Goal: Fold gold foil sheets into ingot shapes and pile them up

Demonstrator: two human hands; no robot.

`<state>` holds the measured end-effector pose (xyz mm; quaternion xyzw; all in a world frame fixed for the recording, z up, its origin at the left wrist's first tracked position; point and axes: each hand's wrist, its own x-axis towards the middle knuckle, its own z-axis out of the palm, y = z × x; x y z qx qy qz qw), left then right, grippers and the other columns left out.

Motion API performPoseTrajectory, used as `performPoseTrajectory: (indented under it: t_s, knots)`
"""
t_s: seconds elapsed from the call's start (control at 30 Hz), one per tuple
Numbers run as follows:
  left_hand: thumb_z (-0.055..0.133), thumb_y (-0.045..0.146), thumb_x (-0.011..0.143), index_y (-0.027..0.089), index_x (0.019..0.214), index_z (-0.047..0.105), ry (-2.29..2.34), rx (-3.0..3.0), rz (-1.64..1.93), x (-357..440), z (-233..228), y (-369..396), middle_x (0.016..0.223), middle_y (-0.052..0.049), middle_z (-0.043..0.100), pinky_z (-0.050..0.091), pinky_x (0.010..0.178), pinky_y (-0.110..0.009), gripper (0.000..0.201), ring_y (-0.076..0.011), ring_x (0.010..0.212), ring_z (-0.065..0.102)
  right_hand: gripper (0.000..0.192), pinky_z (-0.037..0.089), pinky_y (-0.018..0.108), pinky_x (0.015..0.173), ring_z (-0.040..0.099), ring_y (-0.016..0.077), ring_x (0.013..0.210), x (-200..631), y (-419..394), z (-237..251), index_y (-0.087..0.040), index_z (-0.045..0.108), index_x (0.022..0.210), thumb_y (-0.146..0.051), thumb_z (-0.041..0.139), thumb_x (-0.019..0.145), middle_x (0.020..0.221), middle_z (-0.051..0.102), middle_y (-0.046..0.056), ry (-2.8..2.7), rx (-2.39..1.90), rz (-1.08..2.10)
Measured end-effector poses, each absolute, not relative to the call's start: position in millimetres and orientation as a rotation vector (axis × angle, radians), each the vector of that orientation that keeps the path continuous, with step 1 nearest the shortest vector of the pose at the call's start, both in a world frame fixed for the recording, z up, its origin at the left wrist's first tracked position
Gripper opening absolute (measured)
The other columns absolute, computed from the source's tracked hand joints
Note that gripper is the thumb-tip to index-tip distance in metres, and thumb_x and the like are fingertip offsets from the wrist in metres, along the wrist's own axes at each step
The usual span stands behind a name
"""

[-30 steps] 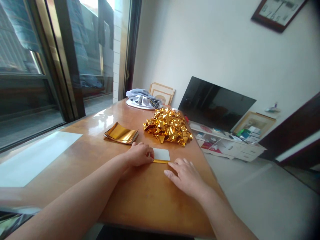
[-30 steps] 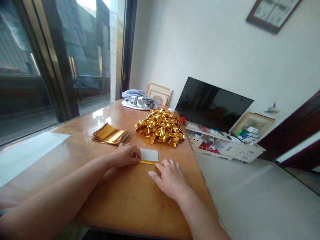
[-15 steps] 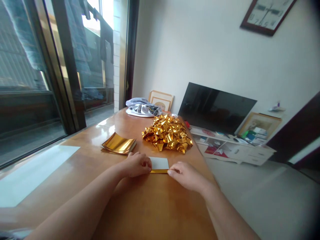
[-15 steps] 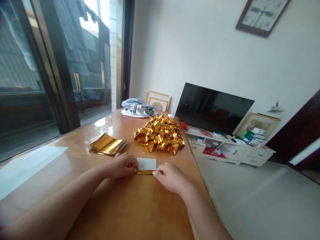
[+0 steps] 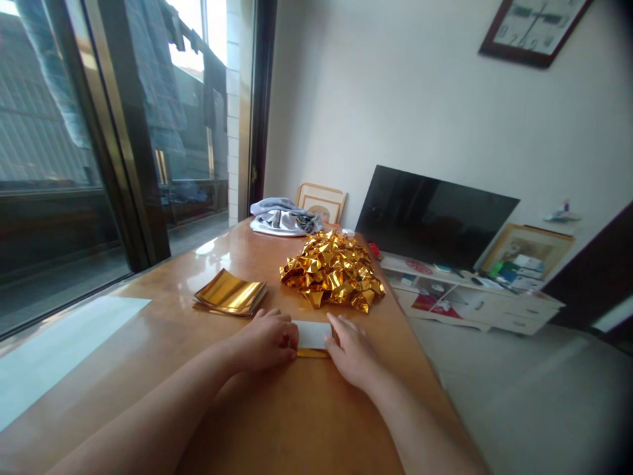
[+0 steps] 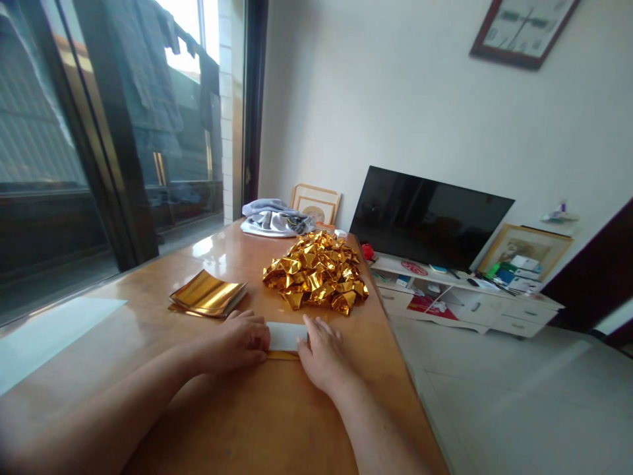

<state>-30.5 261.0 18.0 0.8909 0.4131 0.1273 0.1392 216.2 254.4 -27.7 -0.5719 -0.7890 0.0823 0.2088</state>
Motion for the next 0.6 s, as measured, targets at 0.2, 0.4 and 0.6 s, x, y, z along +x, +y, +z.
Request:
performPoseTrajectory:
  t_s: [0.2,0.4,0.6]
  knots:
    - [0.070,0.030,0.078,0.026,0.081,0.069,1.185,2.573,0.390,-30,16,261,0.092,-0.002,0.065,0.035,0.088,-0.036,0.006,-0.0235,0.095,0.054,0.050,0.033,0.044,0.113,0.048,0.0266,0.134,211,248,-23,-0.019,0.054,0.141,-0.030,0.052,0.093,0.143,0.056,0.011,-2.282,-1.505,0.194]
    - [0.068,0.029,0.078,0.026,0.082,0.069,1.165,2.555,0.376,-32,15,262,0.094,-0.001,0.065,0.035,0.087,-0.035,0.005,-0.0231,0.096,0.055,0.047,0.032,0.045,0.113,0.053,0.0267,0.129,210,246,-18,-0.021,0.057,0.138,-0.027,0.054,0.092,0.137,0.061,0.011,-2.277,-1.501,0.223]
    - [0.067,0.029,0.079,0.025,0.083,0.068,1.141,2.512,0.413,-33,9,265,0.096,0.000,0.067,0.035,0.085,-0.033,0.006,-0.0212,0.091,0.057,0.046,0.038,0.043,0.109,0.059,0.0258,0.121,209,242,-16,-0.022,0.058,0.138,-0.029,0.053,0.093,0.131,0.065,0.011,-2.150,-1.446,0.363]
